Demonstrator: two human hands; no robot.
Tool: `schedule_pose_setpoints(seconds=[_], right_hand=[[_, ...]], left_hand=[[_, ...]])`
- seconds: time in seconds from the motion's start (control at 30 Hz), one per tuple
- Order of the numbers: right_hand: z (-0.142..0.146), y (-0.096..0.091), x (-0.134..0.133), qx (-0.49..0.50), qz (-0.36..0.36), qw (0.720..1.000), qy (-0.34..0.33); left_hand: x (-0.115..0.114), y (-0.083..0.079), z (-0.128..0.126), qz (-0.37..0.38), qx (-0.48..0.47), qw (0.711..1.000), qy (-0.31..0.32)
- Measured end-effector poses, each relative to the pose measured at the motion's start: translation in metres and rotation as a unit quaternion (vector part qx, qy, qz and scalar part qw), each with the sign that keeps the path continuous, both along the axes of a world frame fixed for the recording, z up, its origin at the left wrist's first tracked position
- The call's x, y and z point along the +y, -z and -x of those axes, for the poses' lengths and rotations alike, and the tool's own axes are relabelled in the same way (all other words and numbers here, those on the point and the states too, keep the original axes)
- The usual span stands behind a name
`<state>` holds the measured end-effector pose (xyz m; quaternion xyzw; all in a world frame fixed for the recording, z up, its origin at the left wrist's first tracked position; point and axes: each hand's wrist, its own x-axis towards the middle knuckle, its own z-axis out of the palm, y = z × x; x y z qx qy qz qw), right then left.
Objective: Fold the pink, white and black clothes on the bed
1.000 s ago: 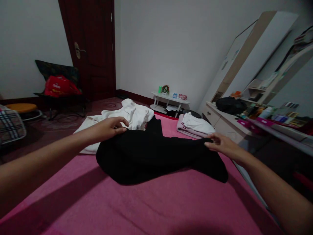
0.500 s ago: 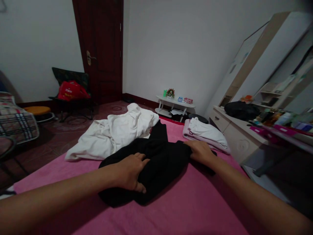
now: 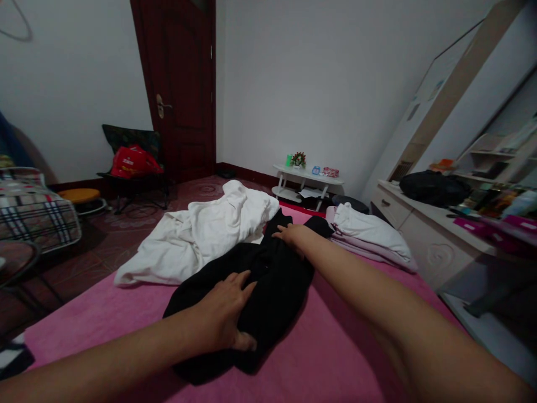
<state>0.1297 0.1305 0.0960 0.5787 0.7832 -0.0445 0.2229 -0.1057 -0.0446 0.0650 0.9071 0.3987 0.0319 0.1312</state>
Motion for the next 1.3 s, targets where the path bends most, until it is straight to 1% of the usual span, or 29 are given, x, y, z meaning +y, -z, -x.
schedule_pose_setpoints(seconds=[0.07, 0.13, 0.2, 0.23, 0.3, 0.37, 0.4, 0.43, 0.47, 0.53, 0.6, 0.63, 0.67, 0.73, 0.8, 0.83, 0.87, 0.9, 0.93, 0.97, 1.0, 1.03, 1.07, 1.1, 1.13, 1.17, 1.23, 1.27, 1.3], right_hand=[[-0.004, -0.004, 0.002, 0.008, 0.019, 1.000, 0.004], [-0.014, -0.010, -0.001, 0.025, 0.059, 0.998, -0.004], [-0.027, -0.013, -0.009, 0.049, 0.087, 0.995, -0.020], [-0.034, -0.013, -0.016, 0.062, 0.080, 0.994, -0.028], [-0.047, -0.008, -0.034, 0.085, 0.015, 0.996, -0.029], [-0.057, 0.005, -0.058, 0.130, -0.092, 0.987, 0.005], [-0.061, 0.013, -0.071, 0.160, -0.146, 0.975, 0.038], [-0.064, 0.021, -0.085, 0.184, -0.205, 0.958, 0.082], [-0.065, 0.029, -0.098, 0.197, -0.249, 0.941, 0.117], [-0.066, 0.040, -0.121, 0.203, -0.298, 0.919, 0.157], [-0.065, 0.041, -0.137, 0.190, -0.295, 0.921, 0.172], [-0.065, 0.036, -0.142, 0.180, -0.283, 0.927, 0.169], [-0.065, 0.029, -0.145, 0.168, -0.267, 0.936, 0.156], [-0.064, 0.004, -0.144, 0.135, -0.228, 0.959, 0.100], [-0.057, -0.034, -0.133, 0.101, -0.201, 0.974, 0.039], [-0.050, -0.055, -0.123, 0.090, -0.203, 0.975, 0.022], [-0.041, -0.078, -0.111, 0.082, -0.217, 0.972, 0.019], [-0.030, -0.100, -0.097, 0.072, -0.247, 0.966, 0.028], [-0.019, -0.121, -0.081, 0.076, -0.282, 0.956, 0.006], [-0.006, -0.139, -0.065, 0.084, -0.343, 0.935, -0.005], [0.006, -0.152, -0.049, 0.091, -0.408, 0.908, -0.015], [0.018, -0.159, -0.034, 0.095, -0.470, 0.877, -0.039], [0.028, -0.160, -0.022, 0.097, -0.507, 0.855, -0.053], [0.037, -0.154, -0.012, 0.098, -0.523, 0.845, -0.057], [0.044, -0.142, -0.005, 0.097, -0.522, 0.845, -0.060], [0.048, -0.125, -0.001, 0.096, -0.508, 0.854, -0.059], [0.047, -0.080, 0.001, 0.088, -0.467, 0.877, -0.069], [0.040, -0.057, -0.002, 0.080, -0.445, 0.888, -0.081], [0.030, -0.035, -0.006, 0.064, -0.411, 0.905, -0.087]], left_hand=[[-0.001, 0.000, 0.000, -0.002, 0.010, 1.000, -0.023], [-0.002, 0.001, 0.001, -0.012, 0.007, 0.999, -0.037], [-0.003, 0.002, 0.002, -0.025, -0.004, 0.999, -0.040], [-0.003, 0.002, 0.002, -0.031, -0.008, 0.999, -0.039], [-0.004, 0.002, 0.003, -0.035, -0.009, 0.999, -0.038], [-0.004, 0.001, 0.003, -0.030, -0.004, 0.999, -0.040], [-0.005, 0.000, 0.003, -0.027, -0.004, 0.999, -0.040], [-0.007, -0.001, 0.003, -0.021, -0.007, 0.999, -0.039], [-0.008, -0.003, 0.003, -0.013, -0.014, 0.999, -0.035], [-0.012, -0.007, 0.003, 0.010, -0.035, 0.999, -0.025], [-0.015, -0.011, 0.005, 0.035, -0.063, 0.997, -0.013], [-0.016, -0.014, 0.008, 0.042, -0.077, 0.996, -0.008], [-0.016, -0.017, 0.011, 0.042, -0.091, 0.995, -0.002], [-0.015, -0.026, 0.022, 0.031, -0.117, 0.993, 0.008], [-0.009, -0.041, 0.039, 0.008, -0.149, 0.989, 0.002], [-0.005, -0.051, 0.048, -0.020, -0.170, 0.985, -0.008], [0.000, -0.063, 0.058, -0.057, -0.190, 0.980, -0.024], [0.006, -0.077, 0.067, -0.113, -0.209, 0.970, -0.045], [0.013, -0.090, 0.075, -0.177, -0.222, 0.956, -0.076], [0.021, -0.103, 0.082, -0.227, -0.222, 0.942, -0.110], [0.029, -0.113, 0.087, -0.270, -0.216, 0.928, -0.141], [0.038, -0.121, 0.091, -0.302, -0.204, 0.916, -0.167], [0.048, -0.124, 0.093, -0.322, -0.186, 0.910, -0.184], [0.058, -0.123, 0.094, -0.337, -0.166, 0.907, -0.190], [0.069, -0.117, 0.094, -0.343, -0.141, 0.909, -0.187], [0.079, -0.107, 0.093, -0.336, -0.111, 0.919, -0.173], [0.098, -0.079, 0.091, -0.296, -0.043, 0.946, -0.127], [0.105, -0.063, 0.089, -0.270, -0.012, 0.957, -0.103], [0.111, -0.049, 0.088, -0.261, 0.004, 0.961, -0.092]])
